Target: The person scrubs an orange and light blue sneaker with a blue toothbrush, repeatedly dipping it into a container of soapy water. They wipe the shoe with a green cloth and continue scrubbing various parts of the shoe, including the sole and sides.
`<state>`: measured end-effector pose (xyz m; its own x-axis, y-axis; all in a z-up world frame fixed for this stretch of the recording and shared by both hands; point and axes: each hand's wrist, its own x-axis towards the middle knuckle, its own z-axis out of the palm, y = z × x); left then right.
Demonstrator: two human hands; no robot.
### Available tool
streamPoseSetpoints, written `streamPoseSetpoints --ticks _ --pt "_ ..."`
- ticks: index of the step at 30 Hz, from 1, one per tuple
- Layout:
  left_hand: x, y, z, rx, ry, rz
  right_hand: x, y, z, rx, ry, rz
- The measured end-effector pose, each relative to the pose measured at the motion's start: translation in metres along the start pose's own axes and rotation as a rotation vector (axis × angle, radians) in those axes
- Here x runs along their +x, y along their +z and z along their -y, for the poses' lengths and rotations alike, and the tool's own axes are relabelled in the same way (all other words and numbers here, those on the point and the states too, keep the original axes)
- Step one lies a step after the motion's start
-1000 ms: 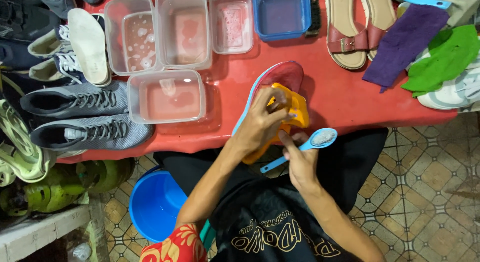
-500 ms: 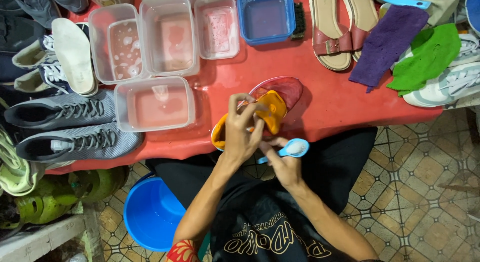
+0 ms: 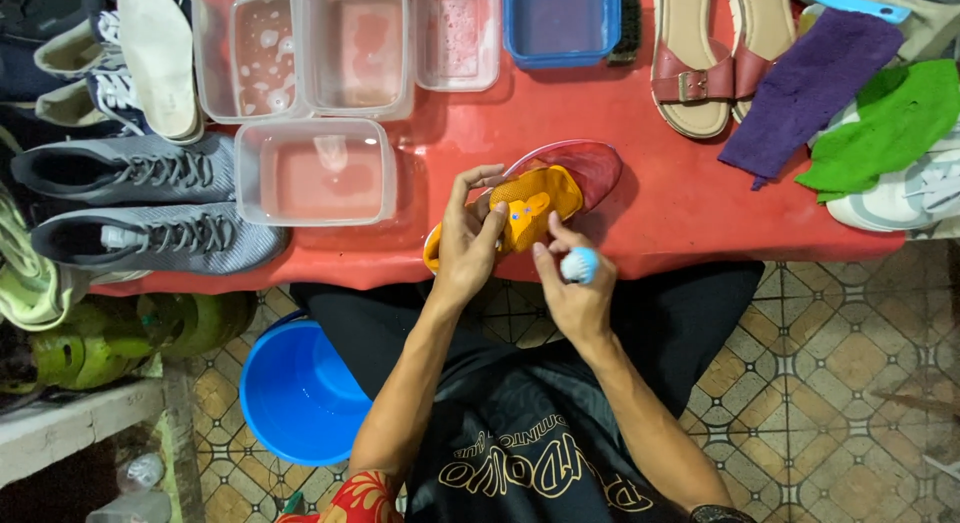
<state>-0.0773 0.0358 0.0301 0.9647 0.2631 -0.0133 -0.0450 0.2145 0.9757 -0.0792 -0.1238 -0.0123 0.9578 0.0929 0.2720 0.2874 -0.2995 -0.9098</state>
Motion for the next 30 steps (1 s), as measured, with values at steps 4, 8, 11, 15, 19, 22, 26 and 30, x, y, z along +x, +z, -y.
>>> streamPoseSetpoints --ticks 4,8,11,15,19,22,26,30 --pt "-0.001 -0.008 0.013 -0.069 -0.027 -0.028 -0.008 0.002 0.01 -0.136 -0.105 0.071" --pt "0.0 -0.004 0.016 -0.163 -0.1 -0.072 -0.011 0.0 0.011 -0.15 -0.142 0.094" --pt "0.001 -0.004 0.015 -0.176 -0.129 -0.075 -0.014 -0.001 0.01 -0.158 -0.152 0.093" --pt "0.0 -0.004 0.014 -0.171 -0.143 -0.079 -0.013 -0.003 0.012 -0.165 -0.158 0.105" --pt "0.0 -0.001 0.014 -0.096 -0.119 -0.084 -0.01 -0.006 0.017 -0.155 -0.149 0.141" --pt "0.001 0.014 -0.014 0.109 -0.062 -0.03 -0.007 -0.009 0.02 -0.106 -0.116 0.144" --pt "0.002 0.031 -0.034 0.635 0.065 0.073 -0.008 -0.014 0.015 -0.077 -0.009 0.149" --pt "0.009 0.053 -0.033 0.88 0.131 0.151 -0.021 -0.019 -0.002 0.008 0.15 0.04"
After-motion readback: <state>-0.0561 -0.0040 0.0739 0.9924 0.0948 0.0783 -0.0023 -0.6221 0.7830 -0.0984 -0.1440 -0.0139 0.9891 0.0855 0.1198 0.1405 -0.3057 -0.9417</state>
